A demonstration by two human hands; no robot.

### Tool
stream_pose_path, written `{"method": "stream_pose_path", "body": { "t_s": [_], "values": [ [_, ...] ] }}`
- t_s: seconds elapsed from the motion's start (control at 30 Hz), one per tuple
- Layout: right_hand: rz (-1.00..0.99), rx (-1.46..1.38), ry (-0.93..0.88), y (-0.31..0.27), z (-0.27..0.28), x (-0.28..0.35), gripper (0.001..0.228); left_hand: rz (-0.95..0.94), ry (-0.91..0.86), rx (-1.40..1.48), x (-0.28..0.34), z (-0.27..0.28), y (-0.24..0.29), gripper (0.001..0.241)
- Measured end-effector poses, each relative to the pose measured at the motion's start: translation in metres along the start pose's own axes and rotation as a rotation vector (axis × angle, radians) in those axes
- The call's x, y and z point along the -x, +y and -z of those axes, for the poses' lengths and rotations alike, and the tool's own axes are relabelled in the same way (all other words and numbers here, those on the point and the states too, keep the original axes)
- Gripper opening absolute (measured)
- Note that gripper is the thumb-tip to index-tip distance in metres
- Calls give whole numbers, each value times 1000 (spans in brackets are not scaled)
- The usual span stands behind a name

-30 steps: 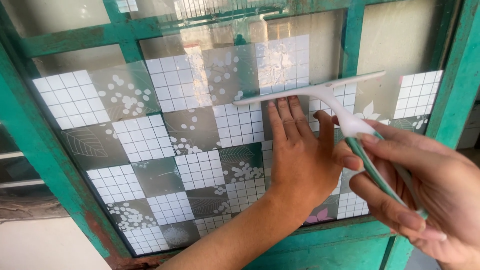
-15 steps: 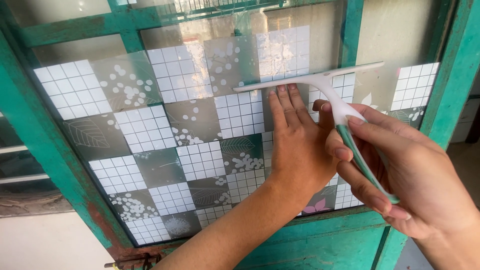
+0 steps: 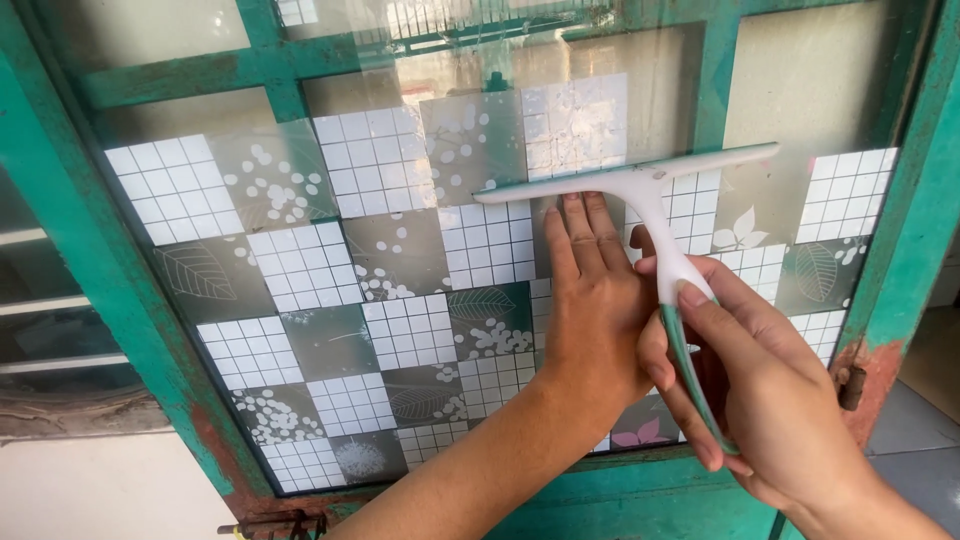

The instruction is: Applying a decorative patterned film to a glass pane in a door, using a squeegee to smooth it out.

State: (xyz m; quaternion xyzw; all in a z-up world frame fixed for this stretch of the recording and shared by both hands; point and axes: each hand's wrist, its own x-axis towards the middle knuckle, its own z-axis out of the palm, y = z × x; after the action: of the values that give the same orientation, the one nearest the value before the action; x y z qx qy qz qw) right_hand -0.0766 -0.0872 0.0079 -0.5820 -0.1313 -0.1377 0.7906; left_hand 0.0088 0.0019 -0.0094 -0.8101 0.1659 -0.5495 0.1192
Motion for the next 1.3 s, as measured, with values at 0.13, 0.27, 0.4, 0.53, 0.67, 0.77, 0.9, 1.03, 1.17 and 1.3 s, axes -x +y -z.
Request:
{"method": "stream_pose_path", "body": {
  "t_s": [0.13,0.27,0.4,0.53,0.67,0.77,0.9,1.03,1.17,1.3],
  "values": [
    [73,3,-48,13,5,-4,36,-9,-21,-12,-1,-3,-1,69],
    [74,12,-47,16,8,-6,36,11,-44,-107,-1,-6,3,59],
    [100,-33,-81,14,6,-5,36,5,2,-21,0,-3,-1,61],
    [96,-49,-88,12,3,-5,36,-11,54,78,1,1,-7,61],
    [98,-49,-106,9,2,-6,37,-13,75,106,1,4,-9,67],
    [92,-52,-100,6,1,-8,36,-16,49,78,1,4,-9,68],
    [129,-84,-107,4,-2,-14,33,-26,92,270,0,2,-12,62],
    [243,-236,-120,-6,-9,-29,19,30,195,400,1,5,-9,57],
    [259,-212,-177,-15,-4,-29,28,44,237,469,-3,10,-11,39],
    [256,-187,-85,-19,3,-23,29,29,220,408,-4,11,-12,45]
  ]
}}
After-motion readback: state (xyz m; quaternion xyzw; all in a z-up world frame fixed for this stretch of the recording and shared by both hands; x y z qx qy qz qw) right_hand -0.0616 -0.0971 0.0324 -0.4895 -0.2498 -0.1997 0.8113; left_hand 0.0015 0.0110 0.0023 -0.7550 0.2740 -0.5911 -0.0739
